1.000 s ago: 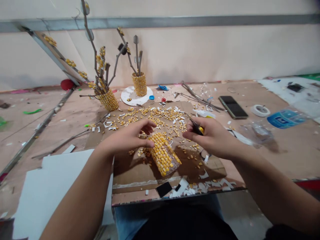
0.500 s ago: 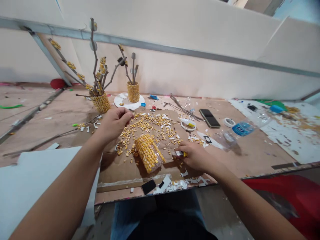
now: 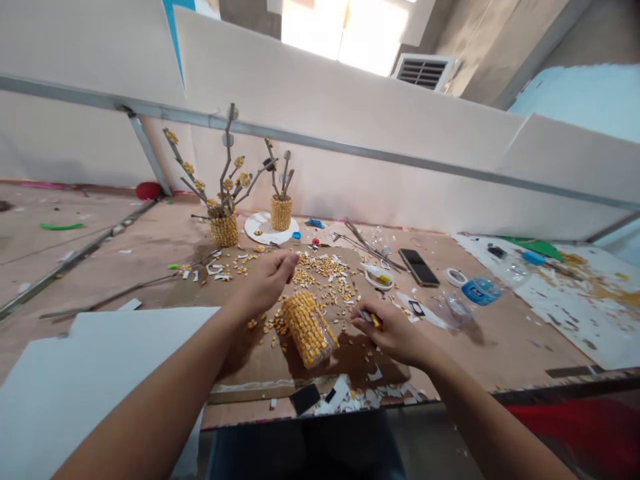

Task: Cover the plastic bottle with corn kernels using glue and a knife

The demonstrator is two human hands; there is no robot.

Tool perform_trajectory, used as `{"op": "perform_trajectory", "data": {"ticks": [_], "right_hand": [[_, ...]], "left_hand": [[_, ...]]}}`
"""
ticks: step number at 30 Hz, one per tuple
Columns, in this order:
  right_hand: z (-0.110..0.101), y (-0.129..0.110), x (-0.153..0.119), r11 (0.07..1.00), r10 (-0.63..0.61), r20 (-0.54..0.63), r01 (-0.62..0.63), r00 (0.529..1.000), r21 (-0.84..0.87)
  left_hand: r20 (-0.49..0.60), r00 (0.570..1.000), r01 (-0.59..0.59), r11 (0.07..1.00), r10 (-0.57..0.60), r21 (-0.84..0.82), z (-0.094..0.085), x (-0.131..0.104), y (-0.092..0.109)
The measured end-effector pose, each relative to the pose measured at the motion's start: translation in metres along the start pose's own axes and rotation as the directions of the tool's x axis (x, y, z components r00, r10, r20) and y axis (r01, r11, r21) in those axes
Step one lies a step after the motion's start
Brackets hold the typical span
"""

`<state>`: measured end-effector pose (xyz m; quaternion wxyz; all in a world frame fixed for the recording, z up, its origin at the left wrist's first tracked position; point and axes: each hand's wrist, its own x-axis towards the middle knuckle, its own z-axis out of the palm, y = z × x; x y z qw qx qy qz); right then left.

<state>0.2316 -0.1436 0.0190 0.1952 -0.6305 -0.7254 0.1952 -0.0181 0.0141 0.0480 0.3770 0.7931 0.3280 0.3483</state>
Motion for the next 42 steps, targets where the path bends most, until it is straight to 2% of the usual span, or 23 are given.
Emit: {"op": "perform_trajectory", "data": {"ticks": [2,4,5,10,13,15,19,22,26,29,36,39,42], "right_hand": [[-0.002,-0.011,0.009,0.985,-0.071,-0.169,0.096,0.983,0.142],[-0.003,-0.025,0.019,0.931,-0.129,-0.352,0.235,0.927,0.278],[-0.002,-0.032,0.023,0.901,-0.148,-0.418,0.296,0.897,0.316],[0.007,-0.048,0.034,0.834,-0.243,-0.552,0.463,0.797,0.301],[0.013,-0.045,0.037,0.830,-0.257,-0.614,0.496,0.746,0.256],[0.016,-0.042,0.039,0.837,-0.247,-0.634,0.491,0.733,0.242],[0.021,-0.038,0.041,0.850,-0.216,-0.651,0.468,0.727,0.240],[0.022,-0.030,0.040,0.868,-0.203,-0.621,0.433,0.757,0.245],[0.020,-0.015,0.040,0.911,-0.299,-0.517,0.401,0.802,0.095],[0.021,-0.008,0.040,0.926,-0.328,-0.484,0.377,0.811,0.005],[0.021,-0.011,0.039,0.921,-0.376,-0.473,0.378,0.797,-0.096],[0.021,-0.010,0.039,0.915,-0.390,-0.485,0.389,0.783,-0.106],[0.023,-0.008,0.039,0.916,-0.389,-0.470,0.388,0.792,-0.104]], "left_hand": [[0.041,0.993,-0.105,0.992,0.108,-0.071,0.003,-0.007,0.009],[0.127,0.972,-0.178,0.972,0.198,-0.152,0.007,-0.014,0.017],[0.124,0.965,-0.209,0.963,0.232,-0.172,0.010,-0.018,0.020],[0.132,0.918,-0.374,0.927,0.374,-0.026,0.024,-0.032,0.024],[0.107,0.927,-0.364,0.931,0.360,0.020,0.027,-0.033,0.022],[0.104,0.940,-0.330,0.944,0.326,0.027,0.028,-0.032,0.022],[0.123,0.958,-0.264,0.964,0.260,0.017,0.029,-0.028,0.023],[0.125,0.978,-0.167,0.986,0.167,-0.013,0.031,-0.026,0.022],[0.108,0.994,-0.005,0.998,0.011,-0.057,0.033,-0.027,0.019],[0.122,0.992,0.052,0.996,-0.042,-0.077,0.033,-0.028,0.018],[0.166,0.986,0.020,0.994,-0.002,-0.110,0.034,-0.029,0.028],[0.148,0.988,-0.036,0.992,0.054,-0.121,0.037,-0.030,0.030],[0.119,0.985,-0.109,0.987,0.124,-0.120,0.041,-0.029,0.031]]}}
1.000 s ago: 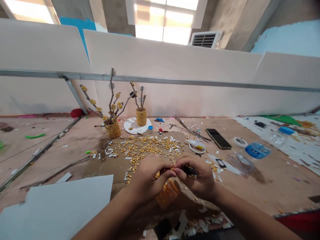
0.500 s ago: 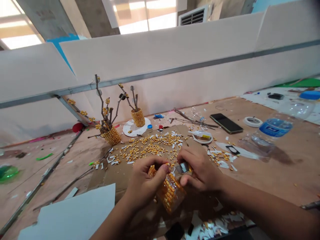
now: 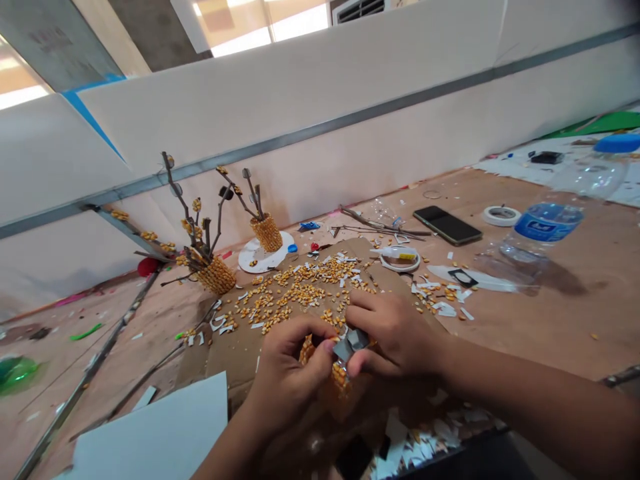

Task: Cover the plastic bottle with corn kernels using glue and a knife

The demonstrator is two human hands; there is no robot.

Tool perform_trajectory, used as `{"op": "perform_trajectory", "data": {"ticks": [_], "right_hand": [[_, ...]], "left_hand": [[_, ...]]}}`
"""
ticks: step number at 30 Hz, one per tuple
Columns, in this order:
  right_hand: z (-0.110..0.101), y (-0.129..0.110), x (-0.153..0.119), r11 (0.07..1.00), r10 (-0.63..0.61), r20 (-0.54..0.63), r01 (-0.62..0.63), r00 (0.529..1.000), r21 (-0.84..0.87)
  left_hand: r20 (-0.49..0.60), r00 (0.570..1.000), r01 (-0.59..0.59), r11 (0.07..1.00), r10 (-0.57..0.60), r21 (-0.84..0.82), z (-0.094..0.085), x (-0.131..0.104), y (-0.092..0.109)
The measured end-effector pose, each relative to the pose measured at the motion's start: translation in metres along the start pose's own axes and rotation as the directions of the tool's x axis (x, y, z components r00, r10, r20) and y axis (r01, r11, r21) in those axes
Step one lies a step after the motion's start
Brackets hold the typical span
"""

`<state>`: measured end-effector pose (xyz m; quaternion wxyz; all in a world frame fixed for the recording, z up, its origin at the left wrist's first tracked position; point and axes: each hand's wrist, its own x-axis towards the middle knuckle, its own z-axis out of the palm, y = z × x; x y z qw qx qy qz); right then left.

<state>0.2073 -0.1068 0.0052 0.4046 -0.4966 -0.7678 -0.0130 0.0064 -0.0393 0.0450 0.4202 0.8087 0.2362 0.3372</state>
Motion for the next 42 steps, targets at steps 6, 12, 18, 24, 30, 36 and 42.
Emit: {"op": "perform_trajectory", "data": {"ticks": [6,12,18,24,30,36,42], "right_hand": [[0.002,-0.001,-0.003,0.999,-0.017,0.089,0.012,0.996,0.053],[0.007,-0.004,-0.007,0.996,-0.071,0.024,0.069,0.997,0.050],[0.006,0.014,-0.001,0.983,0.172,-0.149,-0.161,0.974,0.083],[0.003,0.011,0.002,0.924,0.064,-0.212,0.022,0.975,0.381],[0.004,-0.001,-0.006,0.860,-0.154,-0.271,0.264,0.950,0.438],[0.001,0.004,-0.003,0.929,-0.041,-0.293,0.145,0.955,0.342],[-0.002,0.015,0.004,0.924,0.304,-0.330,-0.191,0.894,0.333]], "left_hand": [[0.004,0.987,-0.163,0.985,0.163,0.058,0.004,0.002,0.003],[0.044,0.963,-0.266,0.964,0.266,0.001,0.004,0.003,0.004],[0.004,0.973,-0.227,0.965,0.229,-0.131,0.002,-0.001,0.002],[-0.007,0.993,-0.122,0.992,0.122,-0.034,0.001,-0.001,0.003],[0.038,0.994,-0.109,0.991,0.106,0.078,0.003,0.002,0.001],[0.053,0.995,-0.085,0.991,0.080,0.107,0.003,0.003,-0.002],[-0.011,1.000,0.030,0.994,-0.029,0.108,0.001,0.005,-0.007]]}}
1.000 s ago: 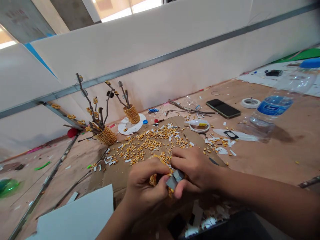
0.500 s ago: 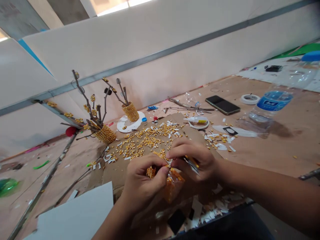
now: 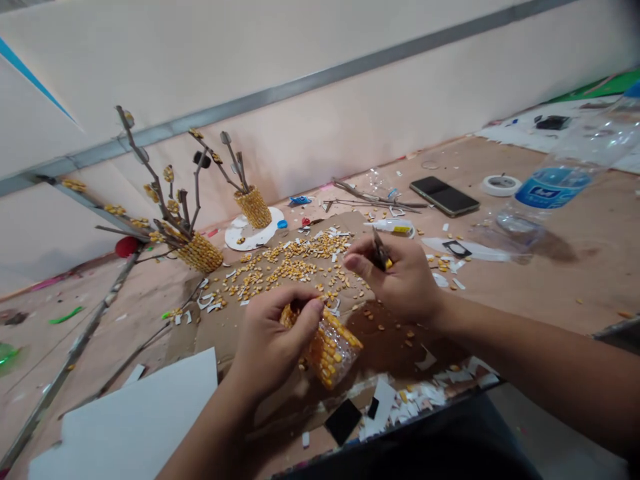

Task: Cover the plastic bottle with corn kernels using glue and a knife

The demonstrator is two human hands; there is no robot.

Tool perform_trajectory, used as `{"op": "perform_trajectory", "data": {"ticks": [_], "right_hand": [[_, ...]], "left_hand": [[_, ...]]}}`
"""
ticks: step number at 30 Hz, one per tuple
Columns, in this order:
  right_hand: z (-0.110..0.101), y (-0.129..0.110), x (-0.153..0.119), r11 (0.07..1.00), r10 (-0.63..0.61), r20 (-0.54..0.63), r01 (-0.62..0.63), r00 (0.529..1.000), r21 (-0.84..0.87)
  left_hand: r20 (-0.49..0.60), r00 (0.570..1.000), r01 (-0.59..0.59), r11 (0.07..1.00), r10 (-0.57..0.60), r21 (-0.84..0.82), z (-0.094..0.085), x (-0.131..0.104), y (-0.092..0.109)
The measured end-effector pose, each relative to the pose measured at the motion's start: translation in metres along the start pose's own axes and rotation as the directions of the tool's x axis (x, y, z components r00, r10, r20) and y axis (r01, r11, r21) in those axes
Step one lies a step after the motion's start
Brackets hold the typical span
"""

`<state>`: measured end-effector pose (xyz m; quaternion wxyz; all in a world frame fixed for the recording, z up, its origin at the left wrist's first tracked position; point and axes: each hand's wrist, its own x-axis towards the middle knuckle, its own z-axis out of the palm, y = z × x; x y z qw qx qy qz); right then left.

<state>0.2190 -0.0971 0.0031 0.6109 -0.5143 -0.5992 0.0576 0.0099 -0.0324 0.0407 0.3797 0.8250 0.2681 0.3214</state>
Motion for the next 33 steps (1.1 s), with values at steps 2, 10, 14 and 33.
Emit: {"op": "perform_trajectory", "data": {"ticks": [2,10,14,33], "right_hand": [[-0.001,-0.002,-0.001,0.986,-0.166,0.092,0.162,0.982,0.048],[0.000,-0.009,-0.014,0.937,-0.347,0.242,0.342,0.906,0.067],[0.000,-0.008,-0.011,0.961,-0.275,0.278,0.270,0.920,0.058],[-0.010,-0.007,0.001,1.000,-0.015,0.410,0.014,0.912,0.005]], "left_hand": [[0.027,1.000,0.013,1.000,-0.013,-0.002,0.000,0.001,-0.001],[0.150,0.989,0.021,0.998,-0.012,-0.057,0.001,0.000,-0.007],[0.207,0.978,0.069,0.987,-0.038,-0.146,0.001,-0.002,-0.007],[-0.016,0.977,0.154,0.760,-0.211,-0.631,-0.018,0.015,-0.017]]}}
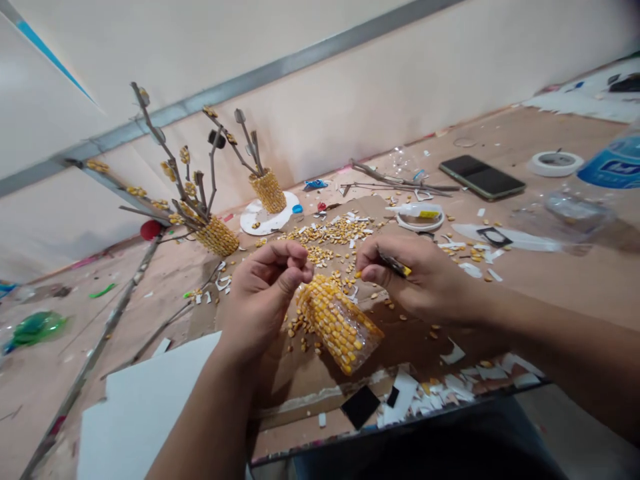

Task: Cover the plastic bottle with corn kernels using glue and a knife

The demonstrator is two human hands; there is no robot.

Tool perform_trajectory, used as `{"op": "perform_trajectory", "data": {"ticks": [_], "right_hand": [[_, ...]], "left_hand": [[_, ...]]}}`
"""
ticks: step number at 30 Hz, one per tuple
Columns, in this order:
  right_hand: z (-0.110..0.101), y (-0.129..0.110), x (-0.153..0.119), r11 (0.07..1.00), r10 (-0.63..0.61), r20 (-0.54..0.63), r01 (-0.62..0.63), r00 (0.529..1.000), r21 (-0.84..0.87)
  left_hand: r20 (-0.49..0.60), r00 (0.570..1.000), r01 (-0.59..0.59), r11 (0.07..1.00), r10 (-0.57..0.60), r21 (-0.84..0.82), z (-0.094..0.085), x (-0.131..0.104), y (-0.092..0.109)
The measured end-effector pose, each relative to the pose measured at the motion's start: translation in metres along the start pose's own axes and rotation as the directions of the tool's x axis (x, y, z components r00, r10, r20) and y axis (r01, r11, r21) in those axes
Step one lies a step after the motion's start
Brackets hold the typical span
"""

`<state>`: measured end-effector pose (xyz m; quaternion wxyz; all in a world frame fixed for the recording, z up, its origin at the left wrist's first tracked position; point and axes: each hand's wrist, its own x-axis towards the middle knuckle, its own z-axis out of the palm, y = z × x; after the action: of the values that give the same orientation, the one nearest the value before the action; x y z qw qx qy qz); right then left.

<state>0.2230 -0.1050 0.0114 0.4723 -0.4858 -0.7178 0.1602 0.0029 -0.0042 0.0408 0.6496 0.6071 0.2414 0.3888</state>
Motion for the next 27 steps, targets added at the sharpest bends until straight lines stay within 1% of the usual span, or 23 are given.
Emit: {"op": "perform_trajectory", "data": {"ticks": [3,5,7,9,11,13,14,15,16,17,18,19,20,21,22,23,25,27], "right_hand": [[-0.009,-0.003,0.002,0.999,-0.019,0.153,0.012,0.988,0.045],[-0.014,-0.005,0.003,0.997,-0.045,0.268,0.026,0.962,0.074],[-0.017,-0.006,0.002,0.996,-0.074,0.351,0.051,0.933,0.075],[-0.019,-0.008,0.001,0.995,-0.095,0.407,0.080,0.909,0.052],[-0.019,-0.010,-0.001,0.996,-0.092,0.455,0.087,0.886,0.033],[-0.019,-0.013,-0.002,0.998,-0.067,0.494,0.069,0.867,0.014],[-0.019,-0.016,-0.002,0.999,-0.046,0.511,0.053,0.859,-0.001],[-0.019,-0.018,-0.002,0.999,-0.020,0.529,0.035,0.848,-0.019],[-0.019,-0.020,-0.002,0.999,0.007,0.546,0.017,0.838,-0.039],[-0.019,-0.021,-0.003,0.998,0.030,0.563,0.005,0.826,-0.060],[-0.018,-0.022,-0.003,0.997,0.048,0.578,0.000,0.815,-0.082],[-0.017,-0.023,-0.004,0.994,0.061,0.587,0.004,0.807,-0.109],[-0.016,-0.023,-0.005,0.990,0.065,0.593,0.020,0.803,-0.137],[-0.015,-0.022,-0.006,0.985,0.061,0.591,0.047,0.804,-0.165],[-0.014,-0.021,-0.007,0.978,0.050,0.589,0.080,0.807,-0.193],[-0.012,-0.019,-0.009,0.969,0.032,0.585,0.117,0.810,-0.216],[-0.010,-0.016,-0.012,0.951,-0.016,0.574,0.190,0.819,-0.245],[-0.009,-0.013,-0.015,0.933,-0.070,0.564,0.253,0.823,-0.254]], "left_hand": [[-0.065,0.995,-0.068,0.997,0.071,0.037,-0.004,0.003,0.001],[-0.104,0.985,-0.132,0.989,0.138,0.061,-0.007,0.005,0.002],[-0.157,0.970,-0.165,0.977,0.185,0.134,-0.011,0.006,0.002],[-0.234,0.947,-0.155,0.951,0.220,0.266,-0.015,0.008,0.001],[-0.324,0.911,-0.104,0.905,0.253,0.413,-0.020,0.011,-0.001],[-0.358,0.886,-0.067,0.846,0.295,0.529,-0.026,0.014,-0.003],[-0.342,0.886,-0.070,0.820,0.313,0.568,-0.029,0.015,-0.003],[-0.301,0.900,-0.083,0.801,0.316,0.592,-0.032,0.016,-0.004],[-0.243,0.923,-0.096,0.793,0.297,0.602,-0.035,0.016,-0.004],[-0.170,0.956,-0.094,0.794,0.241,0.600,-0.037,0.015,-0.004],[-0.085,0.986,-0.064,0.799,0.143,0.598,-0.039,0.014,-0.004],[0.002,1.000,-0.018,0.795,0.021,0.606,-0.040,0.012,-0.003],[0.086,0.991,0.029,0.774,-0.107,0.632,-0.040,0.010,-0.002],[0.146,0.968,0.054,0.738,-0.204,0.672,-0.040,0.008,-0.002],[0.186,0.947,0.053,0.696,-0.263,0.716,-0.040,0.007,-0.001],[0.213,0.933,0.033,0.657,-0.290,0.754,-0.039,0.006,-0.001],[0.242,0.922,-0.012,0.602,-0.303,0.798,-0.036,0.006,-0.001],[0.238,0.914,-0.007,0.575,-0.329,0.818,-0.033,0.009,-0.001]]}}
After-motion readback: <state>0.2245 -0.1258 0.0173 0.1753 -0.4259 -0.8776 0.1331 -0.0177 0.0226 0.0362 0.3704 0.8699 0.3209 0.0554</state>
